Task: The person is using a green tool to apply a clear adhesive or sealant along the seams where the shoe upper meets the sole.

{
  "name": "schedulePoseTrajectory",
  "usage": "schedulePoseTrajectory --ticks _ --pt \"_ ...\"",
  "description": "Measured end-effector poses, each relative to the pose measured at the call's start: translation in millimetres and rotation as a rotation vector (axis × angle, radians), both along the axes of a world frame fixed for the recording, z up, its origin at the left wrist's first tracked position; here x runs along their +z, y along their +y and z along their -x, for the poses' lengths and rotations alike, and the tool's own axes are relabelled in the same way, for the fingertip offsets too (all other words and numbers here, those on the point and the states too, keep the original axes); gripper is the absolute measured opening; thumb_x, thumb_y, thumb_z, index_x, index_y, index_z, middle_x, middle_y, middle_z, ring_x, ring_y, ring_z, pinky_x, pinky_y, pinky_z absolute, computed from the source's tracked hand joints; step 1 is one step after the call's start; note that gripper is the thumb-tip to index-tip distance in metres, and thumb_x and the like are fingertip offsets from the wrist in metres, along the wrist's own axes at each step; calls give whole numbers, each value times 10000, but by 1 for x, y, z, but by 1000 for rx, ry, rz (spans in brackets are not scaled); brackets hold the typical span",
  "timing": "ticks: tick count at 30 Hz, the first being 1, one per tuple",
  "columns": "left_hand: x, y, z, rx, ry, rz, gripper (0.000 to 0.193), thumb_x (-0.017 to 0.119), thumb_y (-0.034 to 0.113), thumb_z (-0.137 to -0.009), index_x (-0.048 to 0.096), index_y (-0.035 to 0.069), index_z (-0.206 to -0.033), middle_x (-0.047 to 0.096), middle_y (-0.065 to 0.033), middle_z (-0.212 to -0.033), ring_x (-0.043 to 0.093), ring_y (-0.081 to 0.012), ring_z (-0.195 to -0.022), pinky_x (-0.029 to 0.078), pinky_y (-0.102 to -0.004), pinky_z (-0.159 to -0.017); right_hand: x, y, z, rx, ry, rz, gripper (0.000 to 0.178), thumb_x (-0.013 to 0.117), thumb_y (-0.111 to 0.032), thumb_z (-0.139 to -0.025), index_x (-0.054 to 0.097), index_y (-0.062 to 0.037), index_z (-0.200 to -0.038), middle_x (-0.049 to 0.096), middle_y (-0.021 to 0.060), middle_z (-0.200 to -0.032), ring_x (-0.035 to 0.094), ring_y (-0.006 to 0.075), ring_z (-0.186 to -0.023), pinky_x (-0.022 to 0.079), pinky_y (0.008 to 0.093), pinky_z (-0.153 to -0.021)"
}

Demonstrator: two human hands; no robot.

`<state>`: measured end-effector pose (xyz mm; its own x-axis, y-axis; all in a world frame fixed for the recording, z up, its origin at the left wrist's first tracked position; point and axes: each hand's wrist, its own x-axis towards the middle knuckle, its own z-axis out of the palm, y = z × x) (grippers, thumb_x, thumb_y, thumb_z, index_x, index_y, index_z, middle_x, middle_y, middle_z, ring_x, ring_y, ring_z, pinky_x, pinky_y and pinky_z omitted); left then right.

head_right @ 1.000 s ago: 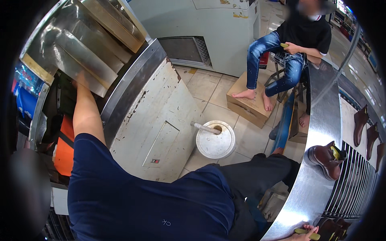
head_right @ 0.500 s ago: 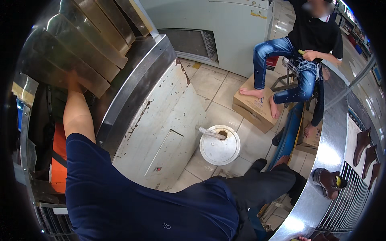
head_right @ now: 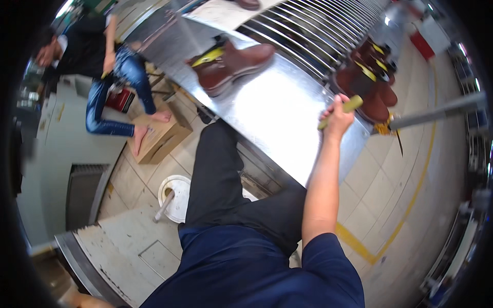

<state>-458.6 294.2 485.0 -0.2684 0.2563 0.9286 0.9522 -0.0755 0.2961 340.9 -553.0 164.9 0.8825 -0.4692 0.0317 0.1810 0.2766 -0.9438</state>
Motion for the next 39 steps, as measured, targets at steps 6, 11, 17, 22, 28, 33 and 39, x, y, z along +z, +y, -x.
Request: schedulePoseTrajectory --ticks 6,11,17,22,28,33,39 --pt "0 -57 -258 -496 -124 -606 391 691 282 -978 582 -2 -1224 655 -178 -1154 647 -345 -998 562 -511 -920 16 10 12 19 102 -13 283 755 -275 -952 645 -104 -1149 511 -38 -624 479 66 -463 388 248 -408" --pt "-146 -212 -588 -1686 142 426 358 664 241 -1026 647 48 -1327 646 -104 -1329 620 -250 -1201 500 -409 -1045 12 8 10 48 92 3 265 744 -250 -956 635 -91 -1137 542 -33 -664 497 55 -506 408 234 -445" --pt "-254 -423 -786 -1775 243 1693 613 832 201 -901 572 21 -1426 603 -112 -1415 573 -231 -1271 564 -420 -939 9 8 5 -29 90 161 287 744 -253 -949 631 -64 -1133 562 -17 -686 541 69 -546 460 240 -496" --pt "-262 -498 -776 -2076 -98 1314 560 899 205 -838 682 -60 -1281 722 -127 -1202 689 -208 -1016 582 -361 -870 -1 13 -1 -153 69 302 278 733 -264 -954 643 -53 -1110 610 11 -689 587 88 -570 483 276 -523" --pt "-260 -566 -702 -1950 318 976 710 936 258 -796 606 -73 -1330 717 -168 -1172 702 -260 -1041 544 -365 -942 1 17 -3 -141 103 297 250 731 -250 -953 655 -64 -1103 598 -5 -701 576 85 -558 482 268 -515" --pt "-235 -542 -696 -2060 667 1454 928 959 251 -755 454 -13 -1487 640 -140 -1342 635 -260 -1218 496 -377 -1043 3 16 -1 -125 120 301 260 732 -250 -950 659 -60 -1112 599 -3 -703 571 83 -554 488 268 -504" --pt "-207 -498 -777 -2311 883 1580 1108 967 291 -682 395 18 -1591 463 -145 -1600 508 -261 -1413 381 -425 -1192 4 16 -2 -131 111 306 276 736 -264 -946 663 -58 -1115 601 3 -697 575 90 -552 494 271 -506"
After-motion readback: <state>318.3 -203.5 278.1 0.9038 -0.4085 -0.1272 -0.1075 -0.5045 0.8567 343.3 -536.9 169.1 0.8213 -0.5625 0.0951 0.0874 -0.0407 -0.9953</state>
